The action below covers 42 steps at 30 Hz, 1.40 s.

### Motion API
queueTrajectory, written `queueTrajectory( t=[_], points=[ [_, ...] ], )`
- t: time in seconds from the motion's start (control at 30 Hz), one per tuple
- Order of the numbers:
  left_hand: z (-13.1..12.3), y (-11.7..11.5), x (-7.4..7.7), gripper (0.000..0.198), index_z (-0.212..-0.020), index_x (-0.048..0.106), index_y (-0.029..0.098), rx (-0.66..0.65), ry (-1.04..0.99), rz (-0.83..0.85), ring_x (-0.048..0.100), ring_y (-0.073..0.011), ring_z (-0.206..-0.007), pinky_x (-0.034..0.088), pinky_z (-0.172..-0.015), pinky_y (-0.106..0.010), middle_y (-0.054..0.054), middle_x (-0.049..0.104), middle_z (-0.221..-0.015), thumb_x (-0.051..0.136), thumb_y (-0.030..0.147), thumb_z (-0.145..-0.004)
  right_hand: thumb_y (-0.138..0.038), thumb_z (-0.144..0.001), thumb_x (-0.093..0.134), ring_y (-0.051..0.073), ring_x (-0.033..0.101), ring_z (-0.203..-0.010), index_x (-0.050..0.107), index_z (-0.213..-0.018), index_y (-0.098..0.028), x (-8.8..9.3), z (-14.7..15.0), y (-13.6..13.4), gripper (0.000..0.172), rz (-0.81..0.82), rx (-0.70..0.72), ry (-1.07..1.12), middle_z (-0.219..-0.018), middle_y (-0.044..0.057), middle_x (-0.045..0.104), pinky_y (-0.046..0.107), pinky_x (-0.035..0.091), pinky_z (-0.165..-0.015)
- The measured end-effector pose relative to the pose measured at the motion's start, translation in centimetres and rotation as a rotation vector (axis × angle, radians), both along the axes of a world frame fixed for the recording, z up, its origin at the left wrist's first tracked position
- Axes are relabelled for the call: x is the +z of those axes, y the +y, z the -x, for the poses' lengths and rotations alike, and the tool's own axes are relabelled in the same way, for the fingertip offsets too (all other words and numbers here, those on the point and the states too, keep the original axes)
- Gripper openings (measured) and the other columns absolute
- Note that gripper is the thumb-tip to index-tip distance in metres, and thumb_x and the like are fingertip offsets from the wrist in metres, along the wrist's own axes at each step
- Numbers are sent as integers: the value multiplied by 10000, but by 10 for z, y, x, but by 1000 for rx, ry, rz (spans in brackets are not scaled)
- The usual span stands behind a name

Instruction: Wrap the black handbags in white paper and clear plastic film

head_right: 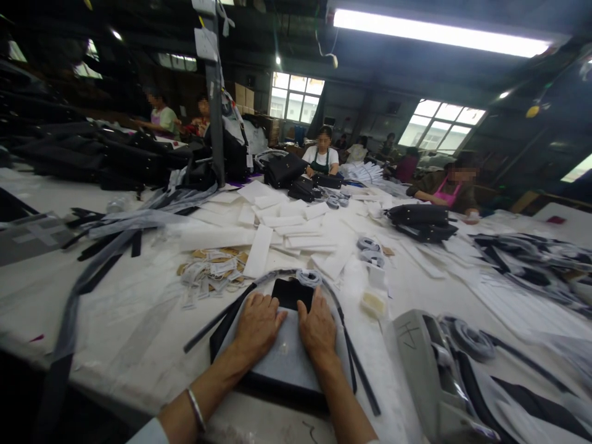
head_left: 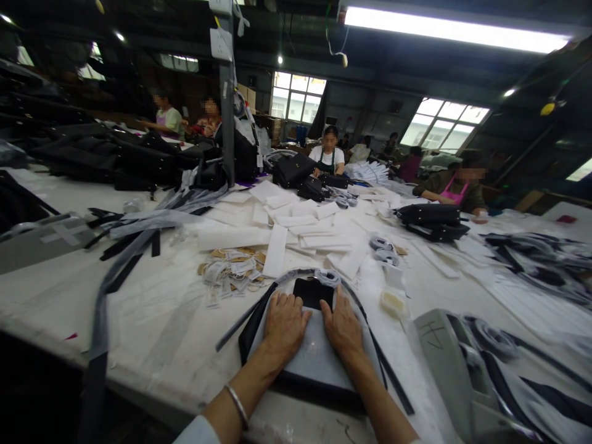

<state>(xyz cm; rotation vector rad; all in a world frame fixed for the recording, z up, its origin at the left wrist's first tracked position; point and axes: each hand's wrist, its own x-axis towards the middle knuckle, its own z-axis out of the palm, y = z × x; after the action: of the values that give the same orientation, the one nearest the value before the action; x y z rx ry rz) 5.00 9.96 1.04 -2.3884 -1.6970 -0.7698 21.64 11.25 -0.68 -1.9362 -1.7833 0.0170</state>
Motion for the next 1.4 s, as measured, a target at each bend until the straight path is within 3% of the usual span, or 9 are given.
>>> queueTrajectory(
  t=[0.23,0.37,0.53,0.67,0.8,0.93,1.07,1.23,1.4],
  points=[
    [0,0,-3,153,-902,652,118,-10,-110,-8,605,-297,-948,404,-994,-527,-123,667,-888,594,259,-917,-429,-817,627,307,661,-1000,352,-1503,-171,9,-10,0,783,-4,132,492,-1107,108,698,442,511,-887],
    [0,2,-13,162,-1000,620,108,7,-230,-15,613,-295,-990,399,-1034,-536,-128,661,-951,605,197,-866,-352,-795,655,264,656,-928,697,-1150,-264,12,-18,-5,368,-56,408,650,-946,45,704,429,512,-892],
    [10,5,-19,430,-1146,541,141,37,-446,-17,612,-254,-1087,480,-993,-470,-125,644,-1092,419,-17,-765,-192,-700,600,281,628,-1106,714,-779,-255,18,-21,-17,153,-76,499,739,-1083,52,713,479,436,-1029],
    [24,2,-9,526,-1091,593,192,-158,-523,8,572,-185,-1225,428,-1097,-424,-68,663,-1198,318,-61,-721,-163,-696,526,274,618,-1183,712,-792,-254,37,-24,-26,228,155,597,843,-1109,35,745,518,244,-1177],
    [28,-5,-1,472,-944,656,237,-350,-539,63,667,-149,-1077,381,-1139,-444,10,741,-1027,312,-36,-771,-351,-885,467,274,557,-1276,755,-932,-238,53,-31,-32,312,305,697,837,-1235,52,700,495,155,-1210],
    [25,-7,-5,434,-854,678,231,-446,-548,81,687,-148,-1028,422,-1097,-419,13,759,-936,330,-21,-790,-629,-966,351,287,594,-1217,759,-847,-228,47,-32,-33,584,294,642,890,-1149,75,731,484,280,-1165],
    [24,-10,-8,411,-788,687,226,-485,-541,95,704,-144,-938,440,-1074,-396,6,756,-868,349,-4,-826,-580,-817,691,283,634,-1080,754,-857,-217,37,-27,-31,371,294,594,819,-1066,87,738,445,446,-1019],
    [24,-14,-6,394,-679,674,224,-494,-500,127,701,-150,-866,481,-1006,-355,8,732,-767,384,-23,-778,-524,-925,572,237,606,-1003,786,-758,-246,33,-24,-31,389,256,685,693,-894,63,696,412,436,-988],
    [24,-17,1,374,-740,686,208,-480,-479,137,675,-155,-793,504,-920,-328,-11,708,-759,387,1,-828,-490,-810,744,219,606,-953,784,-722,-251,33,-22,-32,257,258,684,674,-913,52,665,364,472,-914]
  ],
)
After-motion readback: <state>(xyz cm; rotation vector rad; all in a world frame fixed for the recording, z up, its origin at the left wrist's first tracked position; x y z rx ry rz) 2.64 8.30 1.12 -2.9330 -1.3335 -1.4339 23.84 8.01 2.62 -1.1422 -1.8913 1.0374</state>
